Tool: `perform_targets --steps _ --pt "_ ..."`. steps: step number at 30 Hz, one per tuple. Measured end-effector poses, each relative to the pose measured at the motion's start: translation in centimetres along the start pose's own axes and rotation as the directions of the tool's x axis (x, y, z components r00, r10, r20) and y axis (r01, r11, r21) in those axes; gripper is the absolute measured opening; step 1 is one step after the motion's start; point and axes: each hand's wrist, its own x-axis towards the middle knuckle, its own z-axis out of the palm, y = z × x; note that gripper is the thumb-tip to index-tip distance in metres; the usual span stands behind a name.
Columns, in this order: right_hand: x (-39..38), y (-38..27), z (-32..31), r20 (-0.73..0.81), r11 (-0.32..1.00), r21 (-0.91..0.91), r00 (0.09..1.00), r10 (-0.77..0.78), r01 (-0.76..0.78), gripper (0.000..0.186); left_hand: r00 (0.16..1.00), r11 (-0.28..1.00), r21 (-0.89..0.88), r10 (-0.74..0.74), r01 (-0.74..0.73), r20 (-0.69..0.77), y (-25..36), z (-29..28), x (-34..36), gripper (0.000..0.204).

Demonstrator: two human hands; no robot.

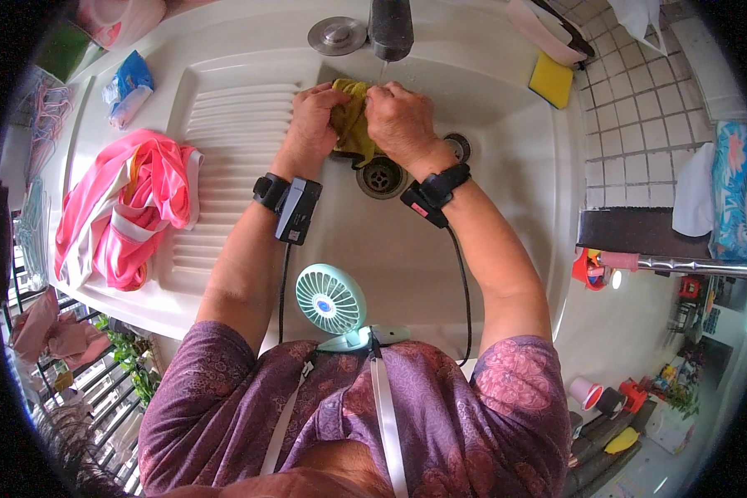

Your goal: The person washes a yellow cloth by hand under running water in a sink, rubbing the fabric against itself and rinsing different sections.

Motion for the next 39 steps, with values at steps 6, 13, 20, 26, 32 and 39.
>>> perform_targets --steps 6,13,20,26,32,39 --pt "0.3 -0.4 -0.1 0.005 0.985 -0.155 0.997 -0.076 0.076 0.004 1.000 0.999 0.037 0.006 -0.006 -0.006 0.0 0.3 -0.2 0.013" --pt "0.3 4.9 -0.2 -0.041 0.972 -0.172 0.987 0.156 -0.161 0.009 0.999 1.000 0.014 -0.026 0.025 0.028 0.6 0.5 -0.7 0.021" --pt "1.0 2.2 -1.5 0.563 0.381 0.602 0.711 0.420 -0.702 0.018 1.000 0.993 -0.122 0.007 -0.011 -0.028 0.0 -0.2 0.4 0.009" --pt "1.1 1.4 -0.8 0.524 0.305 0.684 0.738 0.426 -0.662 0.011 1.000 0.997 -0.082 0.013 -0.015 -0.020 0.3 0.2 0.0 0.014" --pt "0.4 1.6 0.3 0.222 0.681 0.578 0.890 0.398 -0.449 0.007 0.999 1.000 -0.016 0.026 -0.027 -0.038 0.1 0.0 0.0 0.021" --pt "0.3 0.6 0.6 -0.018 0.949 0.292 0.991 0.132 -0.121 0.005 1.000 0.998 -0.055 0.010 -0.012 -0.027 -0.2 -0.3 0.4 0.020"
